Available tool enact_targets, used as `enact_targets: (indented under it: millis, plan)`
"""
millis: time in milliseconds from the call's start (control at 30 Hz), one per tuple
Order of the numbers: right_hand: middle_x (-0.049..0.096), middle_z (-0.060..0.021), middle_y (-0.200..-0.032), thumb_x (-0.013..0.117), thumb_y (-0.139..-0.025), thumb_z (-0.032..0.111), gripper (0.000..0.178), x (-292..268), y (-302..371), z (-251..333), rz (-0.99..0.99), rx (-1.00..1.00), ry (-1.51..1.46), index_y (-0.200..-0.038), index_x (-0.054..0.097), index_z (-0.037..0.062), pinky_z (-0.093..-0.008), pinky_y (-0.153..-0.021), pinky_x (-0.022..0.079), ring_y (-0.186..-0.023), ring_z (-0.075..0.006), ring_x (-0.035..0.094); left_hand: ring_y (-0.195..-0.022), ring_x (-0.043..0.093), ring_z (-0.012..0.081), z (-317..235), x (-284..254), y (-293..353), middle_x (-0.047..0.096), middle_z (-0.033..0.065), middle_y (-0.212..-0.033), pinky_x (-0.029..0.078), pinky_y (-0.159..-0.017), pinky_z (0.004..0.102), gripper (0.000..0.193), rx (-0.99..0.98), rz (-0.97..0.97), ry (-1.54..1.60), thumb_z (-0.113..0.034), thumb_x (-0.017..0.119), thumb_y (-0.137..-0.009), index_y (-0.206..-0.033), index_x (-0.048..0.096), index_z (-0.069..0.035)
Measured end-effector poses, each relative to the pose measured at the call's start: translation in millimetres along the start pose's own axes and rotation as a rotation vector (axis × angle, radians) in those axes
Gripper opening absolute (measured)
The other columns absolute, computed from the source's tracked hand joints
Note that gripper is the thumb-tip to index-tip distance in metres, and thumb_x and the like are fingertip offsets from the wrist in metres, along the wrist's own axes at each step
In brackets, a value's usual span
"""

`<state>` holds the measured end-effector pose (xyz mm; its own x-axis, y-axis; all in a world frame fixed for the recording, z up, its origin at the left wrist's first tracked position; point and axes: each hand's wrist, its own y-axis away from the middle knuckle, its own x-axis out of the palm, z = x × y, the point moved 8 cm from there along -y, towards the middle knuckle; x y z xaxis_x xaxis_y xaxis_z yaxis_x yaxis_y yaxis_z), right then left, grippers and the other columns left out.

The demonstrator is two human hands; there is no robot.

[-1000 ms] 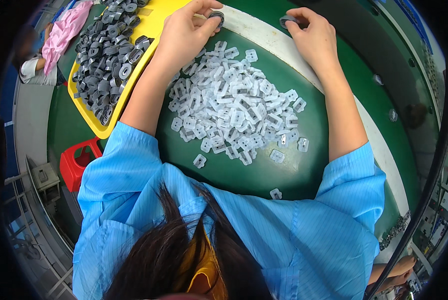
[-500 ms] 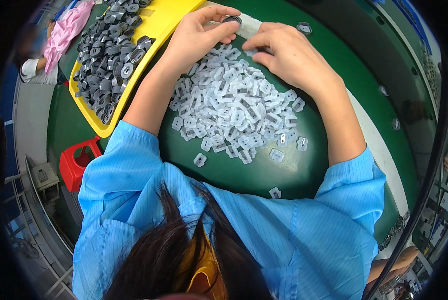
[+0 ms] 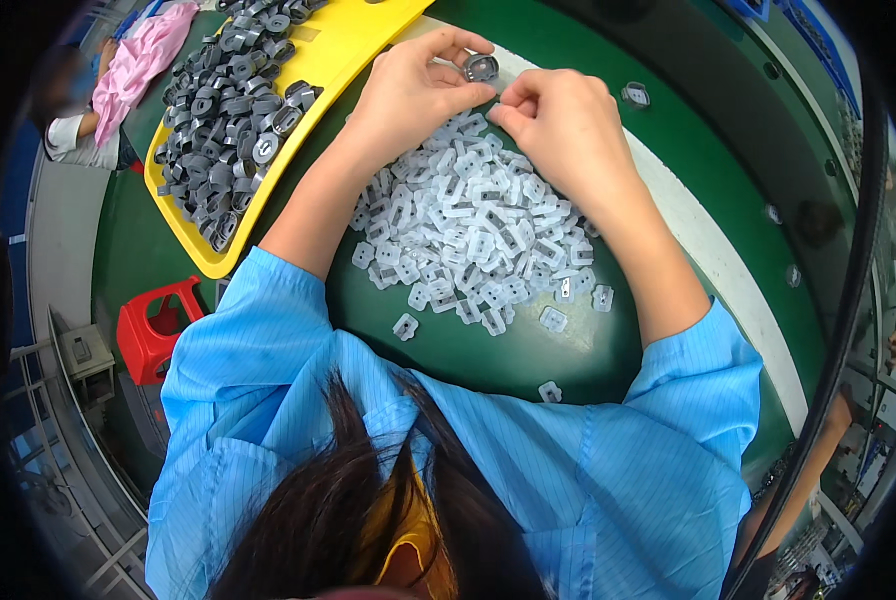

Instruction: The person fits a grey circular plastic component into a white rectangular plastic frame by hand.

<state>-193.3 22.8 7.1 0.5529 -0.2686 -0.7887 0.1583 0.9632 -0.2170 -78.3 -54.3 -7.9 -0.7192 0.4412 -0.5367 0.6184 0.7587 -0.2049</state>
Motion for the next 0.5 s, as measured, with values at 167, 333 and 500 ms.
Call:
enact_targets:
  millis: [167,333,500]
  plan:
    - [0.066,-0.0022,-0.077,0.074,-0.079,0.016,0.016,-1,-9,-32,0.051,0.272,-0.725,-0.085,0.069,0.0016,-0.021,-0.063,0.046,-0.069,-0.0068,0.058,-0.079,0.063,0.0076,-2,2,1,0.062,0.0032,-0.096,0.049,-0.07,0.0228,0.039,-0.012,0.027,0.232,-0.007,0.073,-0.075,-0.112,0.06,-0.001]
    - [0.063,0.0007,-0.075,0.074,-0.079,0.016,0.016,3,-11,-30,-0.127,0.174,-0.858,-0.086,0.069,0.0024,-0.0185,-0.058,0.042,-0.067,-0.0047,0.055,-0.085,0.064,0.0099,-13,10,4,0.062,0.0038,-0.097,0.049,-0.071,0.0206,0.039,0.045,-0.015,0.318,-0.004,0.072,-0.078,-0.114,0.057,-0.001]
    - [0.061,0.0021,-0.075,0.074,-0.079,0.017,0.018,11,-12,-30,-0.027,0.201,-0.906,-0.089,0.069,0.0033,-0.0185,-0.058,0.042,-0.067,-0.0046,0.053,-0.089,0.065,0.0126,-16,11,6,0.063,0.0039,-0.098,0.051,-0.071,0.0226,0.035,0.05,-0.028,0.381,-0.002,0.071,-0.079,-0.111,0.056,-0.001]
